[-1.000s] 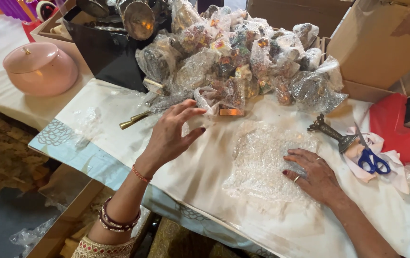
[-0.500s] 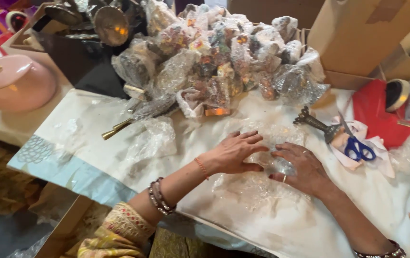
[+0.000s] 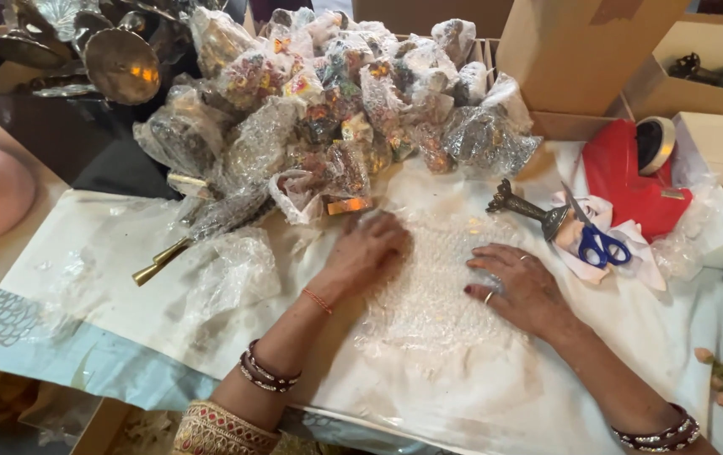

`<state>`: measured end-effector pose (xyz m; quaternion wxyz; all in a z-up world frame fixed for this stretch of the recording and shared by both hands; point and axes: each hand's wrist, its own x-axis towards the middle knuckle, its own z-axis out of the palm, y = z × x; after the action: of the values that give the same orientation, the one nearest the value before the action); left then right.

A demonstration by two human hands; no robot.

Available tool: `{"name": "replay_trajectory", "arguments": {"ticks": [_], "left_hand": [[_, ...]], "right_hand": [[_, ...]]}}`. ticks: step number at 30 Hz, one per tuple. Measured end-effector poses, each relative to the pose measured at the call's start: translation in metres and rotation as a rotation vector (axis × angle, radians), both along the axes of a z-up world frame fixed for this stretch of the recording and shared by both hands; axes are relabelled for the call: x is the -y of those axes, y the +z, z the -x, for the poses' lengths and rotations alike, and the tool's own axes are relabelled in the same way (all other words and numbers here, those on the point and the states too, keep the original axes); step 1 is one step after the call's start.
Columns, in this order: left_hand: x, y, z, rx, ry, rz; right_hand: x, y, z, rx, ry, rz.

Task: The recorder unwraps bubble wrap from various small decorative items and organizes them on a table.

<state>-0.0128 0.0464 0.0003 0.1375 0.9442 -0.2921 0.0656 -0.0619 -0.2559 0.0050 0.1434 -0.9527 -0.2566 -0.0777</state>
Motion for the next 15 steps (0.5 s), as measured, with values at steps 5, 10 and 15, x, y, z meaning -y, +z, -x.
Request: {"name": "replay_trajectory", "arguments": {"ticks": [5, 10, 15], "left_hand": [[-0.029, 0.006, -0.012, 0.165, 0.159, 0.353], [-0.016, 0.012, -0.009, 0.19, 0.256, 0.453], [0.009, -0.006, 0.001, 0.236, -0.136, 0.441]], "right_hand": [[0.004, 0.001, -0.002, 0.024, -0.127, -0.036], [0.005, -0.003, -0.002, 0.142, -0.2, -0.09], [-0.002, 0.007, 0.005, 0.349, -0.14, -0.176]]}}
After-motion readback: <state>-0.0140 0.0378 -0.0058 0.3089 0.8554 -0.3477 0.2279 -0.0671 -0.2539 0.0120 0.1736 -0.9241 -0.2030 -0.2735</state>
